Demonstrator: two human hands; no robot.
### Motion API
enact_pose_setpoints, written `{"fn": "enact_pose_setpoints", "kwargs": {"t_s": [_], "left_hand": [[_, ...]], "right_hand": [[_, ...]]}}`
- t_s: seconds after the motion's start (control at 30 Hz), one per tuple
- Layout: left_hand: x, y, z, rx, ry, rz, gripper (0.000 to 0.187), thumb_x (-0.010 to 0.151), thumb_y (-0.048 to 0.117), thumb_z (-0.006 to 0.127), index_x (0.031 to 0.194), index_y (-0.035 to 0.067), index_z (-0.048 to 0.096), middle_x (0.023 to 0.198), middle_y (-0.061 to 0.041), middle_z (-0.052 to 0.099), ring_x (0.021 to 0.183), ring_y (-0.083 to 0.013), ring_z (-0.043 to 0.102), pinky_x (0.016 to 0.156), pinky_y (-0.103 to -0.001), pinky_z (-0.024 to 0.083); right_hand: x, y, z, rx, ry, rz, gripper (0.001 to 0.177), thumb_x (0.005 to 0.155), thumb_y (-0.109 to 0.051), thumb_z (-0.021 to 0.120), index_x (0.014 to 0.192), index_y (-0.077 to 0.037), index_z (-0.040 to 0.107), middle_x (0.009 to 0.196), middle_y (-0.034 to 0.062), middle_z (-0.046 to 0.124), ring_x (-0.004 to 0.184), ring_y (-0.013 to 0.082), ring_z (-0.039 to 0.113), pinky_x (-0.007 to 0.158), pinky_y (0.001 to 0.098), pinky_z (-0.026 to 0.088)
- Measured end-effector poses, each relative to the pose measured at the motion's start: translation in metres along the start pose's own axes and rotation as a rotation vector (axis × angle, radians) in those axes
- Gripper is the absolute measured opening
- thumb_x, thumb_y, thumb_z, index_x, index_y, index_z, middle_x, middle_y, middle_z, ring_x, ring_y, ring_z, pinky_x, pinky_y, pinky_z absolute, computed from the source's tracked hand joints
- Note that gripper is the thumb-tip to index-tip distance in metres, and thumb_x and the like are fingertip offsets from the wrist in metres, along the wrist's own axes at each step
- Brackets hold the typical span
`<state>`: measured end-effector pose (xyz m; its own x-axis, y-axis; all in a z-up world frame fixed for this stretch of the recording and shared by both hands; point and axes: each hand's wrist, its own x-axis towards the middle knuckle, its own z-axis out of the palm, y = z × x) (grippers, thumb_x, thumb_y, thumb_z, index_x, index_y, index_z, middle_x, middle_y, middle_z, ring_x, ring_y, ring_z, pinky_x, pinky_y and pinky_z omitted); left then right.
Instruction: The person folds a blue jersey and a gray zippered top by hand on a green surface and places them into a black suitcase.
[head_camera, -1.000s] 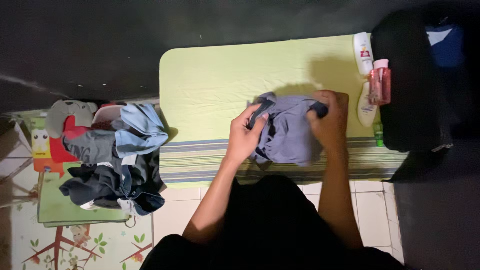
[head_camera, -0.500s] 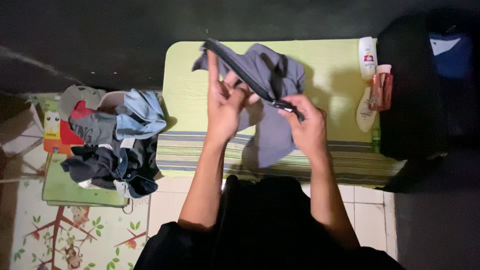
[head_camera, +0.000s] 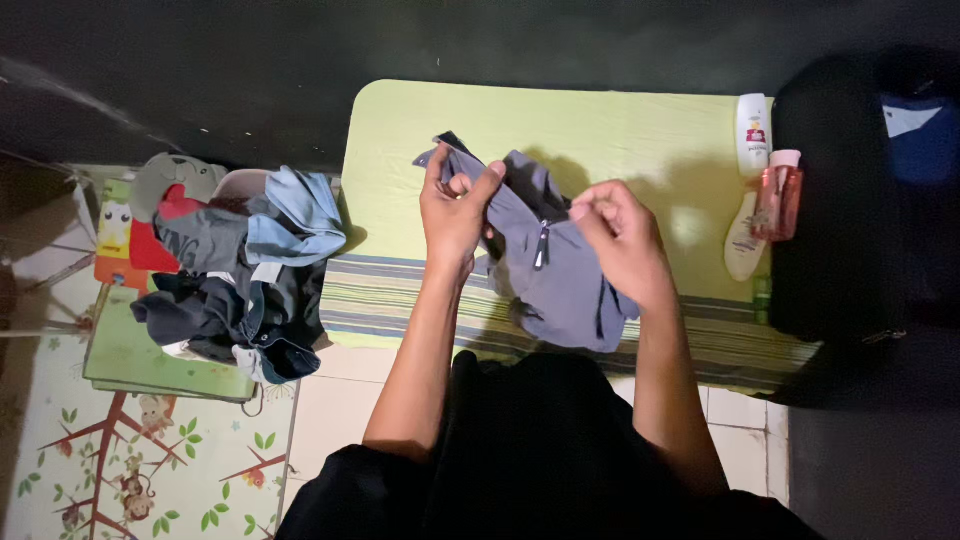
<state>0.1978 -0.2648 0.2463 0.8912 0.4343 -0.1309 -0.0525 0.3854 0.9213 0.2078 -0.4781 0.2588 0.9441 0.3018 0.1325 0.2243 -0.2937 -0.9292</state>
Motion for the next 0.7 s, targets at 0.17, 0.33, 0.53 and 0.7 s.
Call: {"fn": "enact_pose_setpoints", "kwargs": {"t_s": [0.17, 0.33, 0.53, 0.7], "left_hand": [[0.012, -0.011, -0.001, 0.059, 0.026, -0.005, 0.076, 0.086, 0.009, 0.077, 0.147, -0.012, 0.036, 0.060, 0.002, 0.054, 0.041, -0.0068, 0.050, 0.032, -0.027, 0.041], [0.030, -0.027, -0.012, 0.142, 0.004, -0.050, 0.071, 0.085, 0.009, 0.075, 0.143, -0.012, 0.039, 0.061, 0.000, 0.055, 0.040, -0.0090, 0.051, 0.031, -0.028, 0.038], [0.047, -0.047, -0.033, 0.382, -0.088, 0.173, 0.049, 0.098, 0.013, 0.073, 0.141, -0.006, 0.059, 0.080, -0.005, 0.053, 0.072, -0.0125, 0.050, 0.062, -0.030, 0.044], [-0.005, -0.040, -0.036, 1.004, 0.078, 0.729, 0.031, 0.097, 0.010, 0.068, 0.126, 0.004, 0.060, 0.116, -0.023, 0.061, 0.105, -0.0391, 0.061, 0.092, -0.044, 0.050]], "right_hand": [[-0.006, -0.029, 0.019, -0.482, -0.076, -0.299, 0.080, 0.058, -0.034, 0.093, 0.126, 0.001, 0.068, 0.101, 0.0202, 0.063, 0.091, 0.0352, 0.065, 0.079, 0.0455, 0.054], [-0.003, -0.014, 0.052, -0.410, 0.001, -0.339, 0.043, 0.085, -0.023, 0.087, 0.116, -0.002, 0.066, 0.109, 0.0166, 0.067, 0.096, 0.0298, 0.069, 0.084, 0.0405, 0.057], [0.000, -0.003, 0.066, -0.197, -0.004, 0.020, 0.018, 0.105, -0.016, 0.064, 0.113, -0.002, 0.071, 0.074, 0.0129, 0.067, 0.065, 0.0187, 0.063, 0.063, 0.0338, 0.051], [0.009, 0.015, 0.092, -0.175, 0.170, -0.138, 0.014, 0.103, -0.011, 0.066, 0.110, -0.001, 0.071, 0.088, 0.0115, 0.075, 0.075, 0.0132, 0.071, 0.067, 0.0303, 0.055]]}}
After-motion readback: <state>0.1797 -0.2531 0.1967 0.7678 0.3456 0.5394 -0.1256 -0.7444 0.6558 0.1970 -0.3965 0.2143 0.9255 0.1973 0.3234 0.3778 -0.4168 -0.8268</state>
